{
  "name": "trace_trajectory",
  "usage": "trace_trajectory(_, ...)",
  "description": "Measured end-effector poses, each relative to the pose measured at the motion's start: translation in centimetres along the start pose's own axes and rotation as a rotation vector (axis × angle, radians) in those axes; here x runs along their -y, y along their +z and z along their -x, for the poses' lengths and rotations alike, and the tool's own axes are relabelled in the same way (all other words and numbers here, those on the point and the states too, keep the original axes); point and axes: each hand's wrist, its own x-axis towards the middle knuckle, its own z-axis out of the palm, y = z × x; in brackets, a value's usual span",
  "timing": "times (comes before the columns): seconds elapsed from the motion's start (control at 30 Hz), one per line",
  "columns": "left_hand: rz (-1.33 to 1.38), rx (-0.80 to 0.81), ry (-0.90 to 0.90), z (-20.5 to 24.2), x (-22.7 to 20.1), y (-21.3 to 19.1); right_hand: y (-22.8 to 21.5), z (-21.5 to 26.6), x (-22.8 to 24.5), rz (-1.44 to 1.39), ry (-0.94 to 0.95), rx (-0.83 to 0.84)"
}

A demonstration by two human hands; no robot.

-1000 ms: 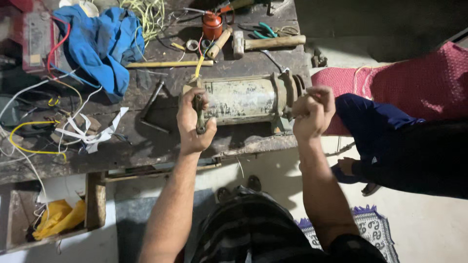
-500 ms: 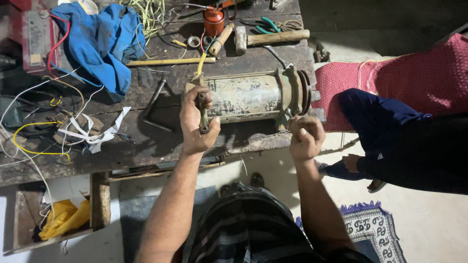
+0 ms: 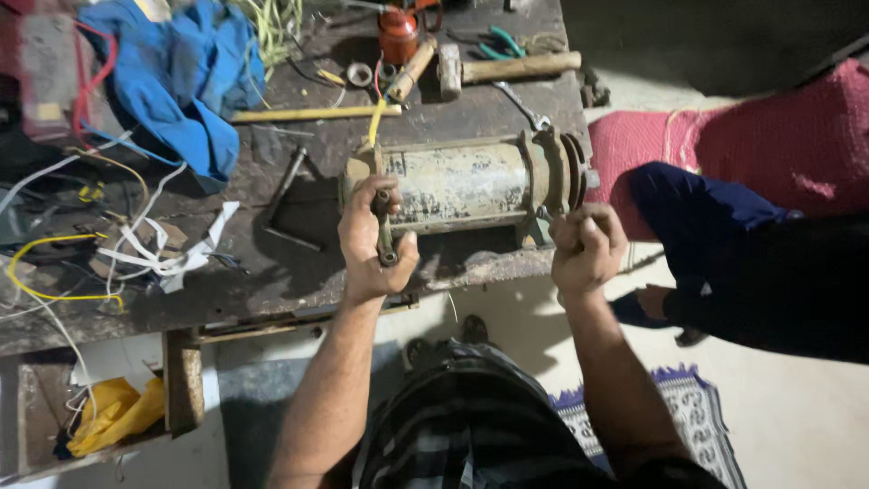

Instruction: The person uses a wrench to loosen and tighten bolts on a cylindrical motor mounted on a wooden workbench. They repeatedly adjust the motor's position and reposition the wrench while working on the fasteners.

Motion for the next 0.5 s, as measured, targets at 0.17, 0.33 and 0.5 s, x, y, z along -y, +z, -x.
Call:
trace_trajectory(0.17, -0.010, 0.006, 0.010, 0.2, 0.1, -0.4, 1.8, -1.9, 2.2, 0.045, 0.192, -0.046)
trace_trajectory(0.33, 0.089, -0.056, -0.058, 0.1, 0.9, -0.6, 3.4, -5.3, 3.8, 0.892, -0.142, 0.225)
trace_trajectory(0.5, 0.094, -0.028, -0.035, -0.6, 0.7, -0.5, 4.3, -6.6, 3.5, 0.248, 0.350, -0.054)
